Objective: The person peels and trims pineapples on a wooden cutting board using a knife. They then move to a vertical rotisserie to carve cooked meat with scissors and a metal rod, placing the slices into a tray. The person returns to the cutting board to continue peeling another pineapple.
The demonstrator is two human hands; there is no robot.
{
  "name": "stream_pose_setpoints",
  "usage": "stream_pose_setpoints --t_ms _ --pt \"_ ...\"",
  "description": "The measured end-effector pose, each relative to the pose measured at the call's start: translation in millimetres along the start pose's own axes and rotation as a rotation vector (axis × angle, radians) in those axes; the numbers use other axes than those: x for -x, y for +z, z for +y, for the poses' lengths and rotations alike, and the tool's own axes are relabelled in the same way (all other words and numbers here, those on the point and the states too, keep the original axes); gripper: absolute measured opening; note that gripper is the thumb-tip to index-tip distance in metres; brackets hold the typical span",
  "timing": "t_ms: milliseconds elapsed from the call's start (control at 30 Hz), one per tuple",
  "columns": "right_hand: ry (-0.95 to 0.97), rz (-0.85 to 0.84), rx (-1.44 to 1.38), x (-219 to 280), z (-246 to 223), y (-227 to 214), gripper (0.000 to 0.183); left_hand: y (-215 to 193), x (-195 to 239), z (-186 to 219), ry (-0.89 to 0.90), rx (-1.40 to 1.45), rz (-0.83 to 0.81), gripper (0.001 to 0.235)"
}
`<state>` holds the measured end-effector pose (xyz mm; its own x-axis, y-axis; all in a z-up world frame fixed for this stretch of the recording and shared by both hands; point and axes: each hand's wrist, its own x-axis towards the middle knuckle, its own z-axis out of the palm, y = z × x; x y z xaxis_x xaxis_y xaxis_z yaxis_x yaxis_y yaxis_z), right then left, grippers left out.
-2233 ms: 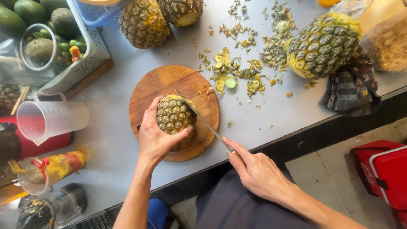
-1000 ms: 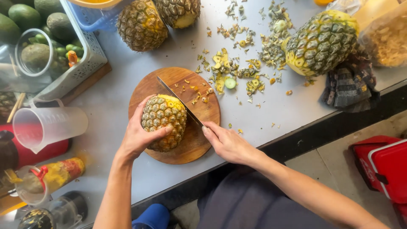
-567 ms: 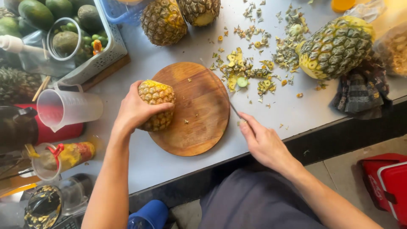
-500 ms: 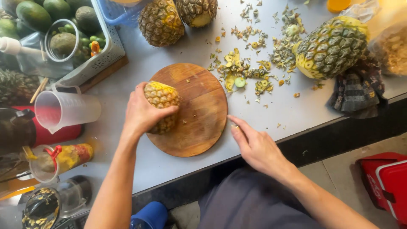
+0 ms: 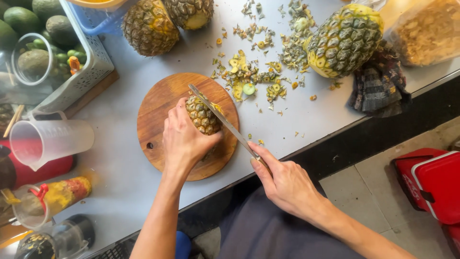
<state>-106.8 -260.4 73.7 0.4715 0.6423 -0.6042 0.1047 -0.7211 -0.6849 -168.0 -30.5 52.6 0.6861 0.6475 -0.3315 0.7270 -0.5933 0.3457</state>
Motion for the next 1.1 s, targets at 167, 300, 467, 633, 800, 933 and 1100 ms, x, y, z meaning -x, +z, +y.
stream_pose_setpoints --t_ms 167,300,467,633,800,933,1100 --pt "-0.015 -0.015 -0.031 -10 6 5 0.048 -5 8 9 0.06 0.034 0.083 0.111" --pt "-0.126 0.024 -0.073 -29 -6 7 0.048 -7 9 8 0.028 0.042 0.09 0.108" --pt "0.019 -0.064 -0.041 -6 15 13 0.049 -15 4 2 -0.035 0.117 0.049 0.11" --pt "-0.133 -0.012 -0.112 -48 -8 11 0.048 -20 -1 -2 -0.056 0.147 0.023 0.111" --pt "-0.05 -0.06 -0.05 -23 3 8 0.048 -22 -12 -19 -0.152 0.199 -0.022 0.115" --pt "-0.076 -0.089 -0.047 -48 -6 11 0.048 -20 -9 -25 -0.144 0.204 -0.045 0.117" --pt "-0.128 -0.082 -0.081 -43 -11 12 0.048 -25 -13 -37 -0.148 0.235 -0.059 0.118"
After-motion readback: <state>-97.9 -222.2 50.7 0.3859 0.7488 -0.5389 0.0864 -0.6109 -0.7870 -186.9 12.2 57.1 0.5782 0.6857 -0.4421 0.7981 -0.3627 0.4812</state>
